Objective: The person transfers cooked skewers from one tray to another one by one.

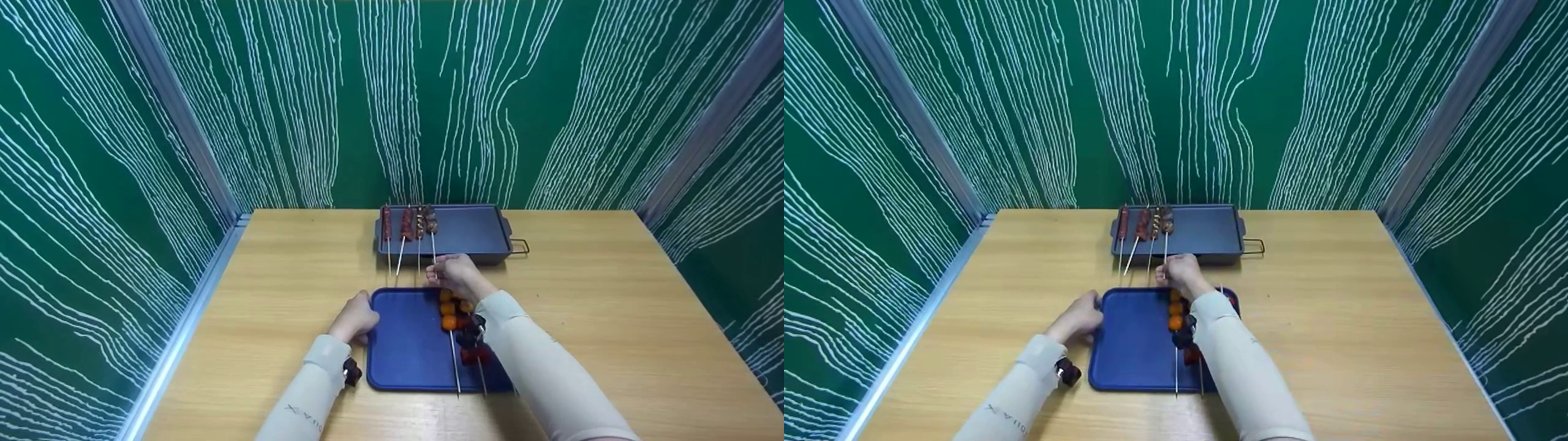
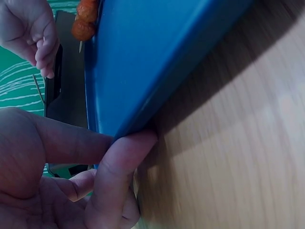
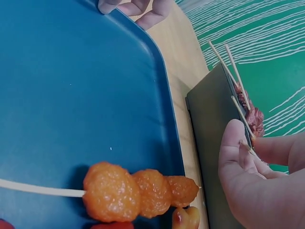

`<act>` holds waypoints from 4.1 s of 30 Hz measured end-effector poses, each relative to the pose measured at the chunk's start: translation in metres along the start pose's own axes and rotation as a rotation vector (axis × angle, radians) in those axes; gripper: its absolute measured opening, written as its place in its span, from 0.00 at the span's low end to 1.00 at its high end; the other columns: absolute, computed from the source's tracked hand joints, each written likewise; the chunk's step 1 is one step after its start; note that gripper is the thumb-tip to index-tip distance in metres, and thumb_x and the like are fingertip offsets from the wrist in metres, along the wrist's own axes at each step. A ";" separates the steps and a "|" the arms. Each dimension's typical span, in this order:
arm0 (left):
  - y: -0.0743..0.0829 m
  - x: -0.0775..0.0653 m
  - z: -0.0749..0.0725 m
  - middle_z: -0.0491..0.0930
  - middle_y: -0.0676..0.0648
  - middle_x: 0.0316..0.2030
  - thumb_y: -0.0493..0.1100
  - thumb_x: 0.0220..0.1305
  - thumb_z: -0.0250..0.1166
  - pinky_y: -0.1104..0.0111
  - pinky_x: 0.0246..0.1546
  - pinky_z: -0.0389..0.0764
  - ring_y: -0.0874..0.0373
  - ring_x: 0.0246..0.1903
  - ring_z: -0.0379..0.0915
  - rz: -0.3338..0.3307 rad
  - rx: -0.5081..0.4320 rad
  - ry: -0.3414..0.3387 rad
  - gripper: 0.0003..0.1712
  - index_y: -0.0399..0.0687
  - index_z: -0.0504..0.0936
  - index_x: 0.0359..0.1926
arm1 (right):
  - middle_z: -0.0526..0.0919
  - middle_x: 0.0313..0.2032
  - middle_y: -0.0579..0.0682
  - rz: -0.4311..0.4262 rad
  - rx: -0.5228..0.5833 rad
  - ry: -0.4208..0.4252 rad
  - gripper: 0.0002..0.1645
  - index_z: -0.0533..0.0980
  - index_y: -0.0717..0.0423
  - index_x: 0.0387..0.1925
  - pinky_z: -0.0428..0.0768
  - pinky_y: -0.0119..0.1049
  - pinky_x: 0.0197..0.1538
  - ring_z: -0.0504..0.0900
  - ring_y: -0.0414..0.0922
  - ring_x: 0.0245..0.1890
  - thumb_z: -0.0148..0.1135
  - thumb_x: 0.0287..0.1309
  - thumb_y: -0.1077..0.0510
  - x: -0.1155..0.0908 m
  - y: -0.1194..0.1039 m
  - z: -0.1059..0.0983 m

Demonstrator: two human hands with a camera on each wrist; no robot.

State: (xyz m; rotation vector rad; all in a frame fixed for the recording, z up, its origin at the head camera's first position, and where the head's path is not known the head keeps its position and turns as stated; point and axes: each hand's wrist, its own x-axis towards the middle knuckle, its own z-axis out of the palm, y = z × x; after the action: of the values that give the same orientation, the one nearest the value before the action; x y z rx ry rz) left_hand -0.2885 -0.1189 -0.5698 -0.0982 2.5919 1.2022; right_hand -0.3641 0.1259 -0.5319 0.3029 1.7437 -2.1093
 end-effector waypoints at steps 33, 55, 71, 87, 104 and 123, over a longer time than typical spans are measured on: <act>0.000 -0.003 0.001 0.79 0.34 0.38 0.28 0.64 0.52 0.68 0.06 0.77 0.55 0.10 0.71 -0.023 -0.056 0.020 0.09 0.39 0.72 0.44 | 0.83 0.30 0.52 -0.037 0.009 -0.012 0.11 0.72 0.66 0.51 0.84 0.29 0.29 0.78 0.42 0.24 0.49 0.74 0.76 -0.013 -0.007 -0.001; -0.003 -0.003 0.003 0.78 0.35 0.36 0.27 0.60 0.51 0.70 0.04 0.74 0.55 0.10 0.70 0.001 -0.069 0.029 0.11 0.37 0.72 0.43 | 0.85 0.31 0.52 -0.033 0.011 -0.087 0.12 0.72 0.66 0.53 0.89 0.32 0.35 0.84 0.43 0.28 0.47 0.74 0.76 -0.043 -0.016 -0.005; -0.003 -0.003 0.002 0.79 0.34 0.39 0.29 0.63 0.52 0.67 0.06 0.78 0.53 0.13 0.73 -0.018 -0.090 0.023 0.12 0.36 0.73 0.47 | 0.87 0.33 0.53 -0.053 -0.126 -0.128 0.13 0.73 0.68 0.53 0.88 0.30 0.33 0.85 0.41 0.30 0.50 0.71 0.75 -0.064 -0.018 -0.006; -0.002 -0.004 0.003 0.77 0.35 0.38 0.28 0.64 0.51 0.67 0.07 0.78 0.53 0.13 0.72 -0.036 -0.095 0.016 0.12 0.37 0.73 0.47 | 0.84 0.32 0.52 -0.033 -0.135 -0.191 0.12 0.74 0.66 0.48 0.90 0.32 0.35 0.84 0.42 0.30 0.50 0.69 0.77 -0.084 -0.012 -0.009; -0.003 -0.002 -0.005 0.79 0.38 0.37 0.27 0.64 0.50 0.67 0.11 0.85 0.56 0.13 0.75 -0.008 -0.095 -0.011 0.18 0.33 0.77 0.54 | 0.84 0.32 0.50 -0.033 -0.166 -0.249 0.12 0.74 0.72 0.51 0.92 0.34 0.38 0.86 0.42 0.31 0.53 0.69 0.76 -0.107 0.003 -0.021; -0.020 -0.006 -0.010 0.82 0.42 0.39 0.26 0.60 0.60 0.70 0.19 0.88 0.57 0.24 0.80 -0.013 -0.334 -0.103 0.34 0.31 0.75 0.70 | 0.87 0.34 0.53 0.028 -0.220 -0.275 0.11 0.78 0.68 0.49 0.94 0.32 0.38 0.90 0.43 0.32 0.59 0.68 0.74 -0.132 0.025 -0.020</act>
State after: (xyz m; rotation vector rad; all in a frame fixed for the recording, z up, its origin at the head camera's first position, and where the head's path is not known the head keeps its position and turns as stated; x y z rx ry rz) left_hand -0.2816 -0.1398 -0.5767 -0.1169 2.2795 1.5803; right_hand -0.2360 0.1625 -0.5048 -0.0242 1.7711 -1.8187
